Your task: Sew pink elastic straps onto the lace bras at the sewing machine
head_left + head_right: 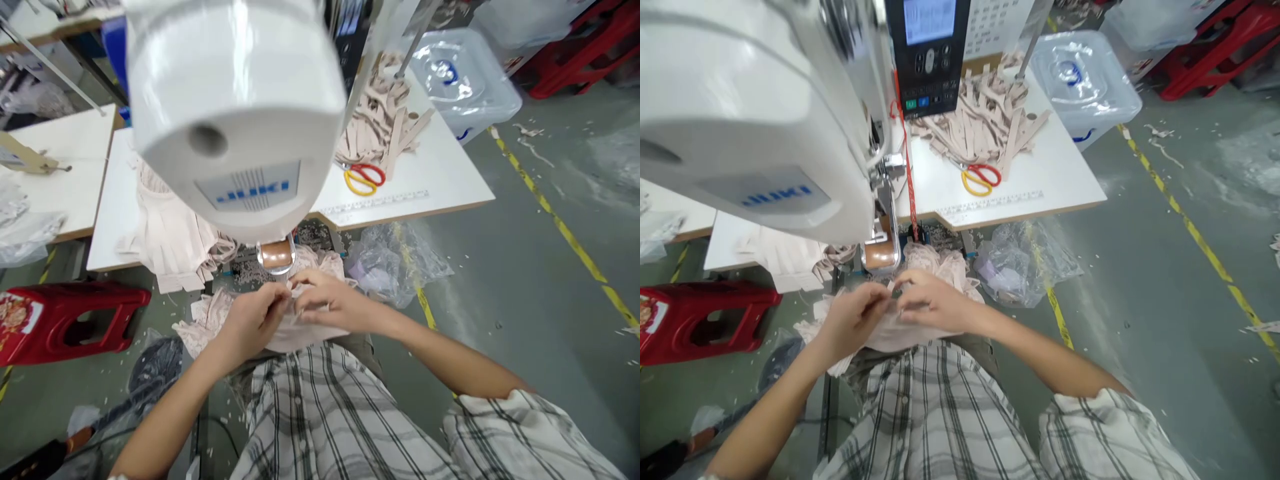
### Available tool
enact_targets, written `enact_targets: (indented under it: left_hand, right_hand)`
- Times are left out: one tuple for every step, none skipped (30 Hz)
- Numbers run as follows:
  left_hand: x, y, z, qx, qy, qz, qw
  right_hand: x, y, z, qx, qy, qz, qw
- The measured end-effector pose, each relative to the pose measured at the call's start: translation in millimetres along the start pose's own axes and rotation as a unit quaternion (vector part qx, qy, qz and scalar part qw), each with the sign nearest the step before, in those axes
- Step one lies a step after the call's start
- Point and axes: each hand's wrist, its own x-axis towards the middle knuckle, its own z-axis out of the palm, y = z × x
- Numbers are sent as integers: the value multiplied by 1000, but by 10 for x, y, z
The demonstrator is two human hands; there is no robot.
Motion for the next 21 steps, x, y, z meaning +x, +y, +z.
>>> enact_targets:
  left_hand:
    - [-4,50,-31,10,-2,2,1000]
    - [-7,94,-55,17,3,0,1000]
    - [-8,124,-70,19,12,-3,1000]
    - [-6,138,-80,18,29,-5,999]
    - [0,135,-85,9,44,0,999]
    - [8,121,-90,-8,53,11,998]
    - [15,101,-94,-24,61,20,998]
    - [18,82,-99,-38,67,27,997]
    - [16,70,-106,-48,69,30,996]
    - [11,69,-114,-52,68,25,996]
    - [4,78,-123,-51,65,14,996]
    - [-1,97,-132,-47,57,-3,997]
    - [-1,124,-141,-40,47,-25,998]
    - [5,153,-145,-36,36,-51,997]
    - [18,181,-143,-35,28,-77,996]
    - [36,202,-132,-40,27,-101,994]
    - [57,213,-109,-51,30,-118,991]
    - [79,212,-73,-72,40,-129,988]
    - [98,202,-24,-103,55,-138,984]
    - [112,185,36,-144,74,-147,976]
    - [119,163,101,-188,95,-159,965]
  right_hand:
    - [19,-65,29,-31,-22,-38,999]
    - [39,-119,55,-54,-38,-68,996]
    - [58,-159,71,-78,-51,-85,992]
    - [79,-186,77,-110,-52,-101,987]
    - [98,-203,72,-141,-47,-111,983]
    - [113,-217,59,-170,-39,-119,977]
    - [122,-230,46,-196,-29,-128,972]
    - [124,-245,36,-216,-22,-137,966]
    - [118,-260,36,-234,-17,-147,961]
    - [107,-272,46,-253,-13,-155,955]
    - [93,-280,67,-274,-8,-162,948]
    - [79,-280,98,-295,0,-166,941]
    - [67,-272,136,-312,10,-167,935]
    - [59,-257,178,-322,25,-166,932]
    - [55,-236,219,-320,43,-163,932]
    - [57,-213,258,-304,60,-155,938]
    - [63,-192,290,-274,77,-140,948]
    - [74,-177,316,-234,94,-115,961]
    - [87,-172,333,-187,113,-84,972]
    - [100,-177,343,-139,132,-54,980]
    - [112,-191,345,-94,151,-33,983]
